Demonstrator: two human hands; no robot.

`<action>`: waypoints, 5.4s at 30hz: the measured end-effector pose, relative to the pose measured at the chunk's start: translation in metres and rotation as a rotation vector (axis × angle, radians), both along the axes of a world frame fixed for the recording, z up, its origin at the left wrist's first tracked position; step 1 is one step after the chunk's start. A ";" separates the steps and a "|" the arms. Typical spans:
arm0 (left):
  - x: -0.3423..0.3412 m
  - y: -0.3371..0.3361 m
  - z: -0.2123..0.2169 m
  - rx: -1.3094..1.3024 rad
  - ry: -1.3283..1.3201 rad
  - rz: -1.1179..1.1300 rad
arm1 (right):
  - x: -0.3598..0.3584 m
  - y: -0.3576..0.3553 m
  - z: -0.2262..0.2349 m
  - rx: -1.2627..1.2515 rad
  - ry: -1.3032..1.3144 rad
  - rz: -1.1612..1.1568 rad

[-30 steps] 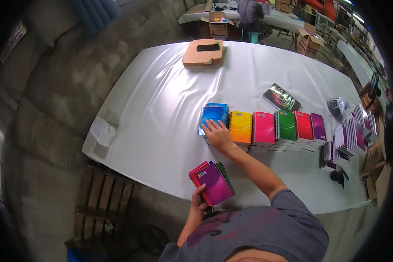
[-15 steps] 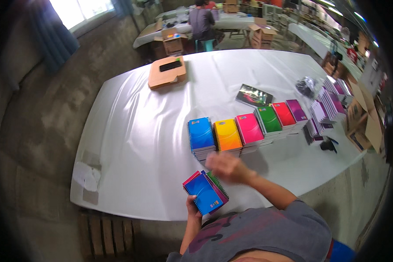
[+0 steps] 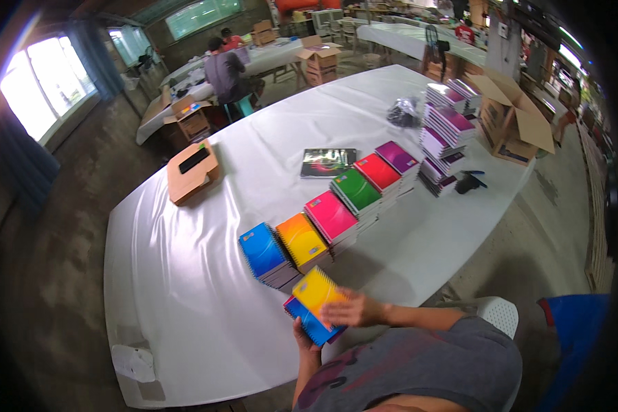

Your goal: The person picks up colorful spiral-bound notebooks from a table and stacks them by color into neat piles. The person repeatedly picks up, aligns, and places notebooks into organized stacks on the table.

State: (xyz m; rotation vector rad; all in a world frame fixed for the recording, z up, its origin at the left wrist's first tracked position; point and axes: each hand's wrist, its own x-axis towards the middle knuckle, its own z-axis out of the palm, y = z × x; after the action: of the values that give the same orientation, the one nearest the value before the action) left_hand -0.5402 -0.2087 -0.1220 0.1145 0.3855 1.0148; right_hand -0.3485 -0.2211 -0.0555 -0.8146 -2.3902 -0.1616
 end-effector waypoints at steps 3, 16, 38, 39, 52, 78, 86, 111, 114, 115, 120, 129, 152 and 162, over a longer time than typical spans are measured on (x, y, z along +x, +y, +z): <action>0.001 -0.004 -0.013 0.073 0.150 -0.083 | 0.005 -0.019 0.001 -0.185 -0.019 0.096; 0.037 -0.017 0.026 0.019 0.306 -0.210 | 0.109 0.138 0.059 -0.212 0.060 -0.707; 0.179 0.019 -0.004 -0.048 -0.033 -0.249 | 0.318 0.143 -0.001 0.236 0.058 -0.881; 0.181 0.017 -0.008 -0.055 -0.032 -0.241 | 0.318 0.142 -0.002 0.269 0.084 -0.864; 0.244 0.006 0.031 0.379 0.185 -0.037 | 0.235 0.033 0.050 0.305 0.303 -0.323; 0.264 0.047 0.015 0.955 0.921 -0.013 | 0.252 0.008 -0.045 -0.955 1.155 -0.032; 0.285 0.026 0.012 0.957 0.936 0.219 | 0.250 0.001 -0.053 -0.843 1.101 -0.112; 0.253 0.025 0.021 0.706 1.099 0.124 | 0.210 0.005 -0.050 -0.993 1.014 -0.395; 0.243 0.017 0.044 0.578 1.270 0.338 | 0.192 0.015 -0.025 -1.178 1.082 -0.359; 0.233 0.013 0.037 0.551 1.365 0.300 | 0.188 0.019 -0.019 -1.262 1.085 -0.356; 0.190 0.008 0.024 0.349 1.487 0.034 | 0.174 0.030 -0.030 -1.549 0.880 -0.389; 0.189 0.012 0.009 0.364 1.621 0.011 | 0.169 0.036 0.029 -1.077 0.014 -0.793; 0.186 0.013 -0.001 0.278 1.331 0.062 | 0.185 0.145 0.028 -0.320 -0.057 -0.534; 0.138 0.019 0.016 0.172 0.988 0.218 | 0.181 0.093 0.080 0.030 0.589 -0.437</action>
State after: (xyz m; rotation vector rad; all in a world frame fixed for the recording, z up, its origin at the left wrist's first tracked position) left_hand -0.4023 -0.1899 -0.1061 0.7561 1.2259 1.1551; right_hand -0.1672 -0.1281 0.0240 -1.1744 -1.6403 -0.1099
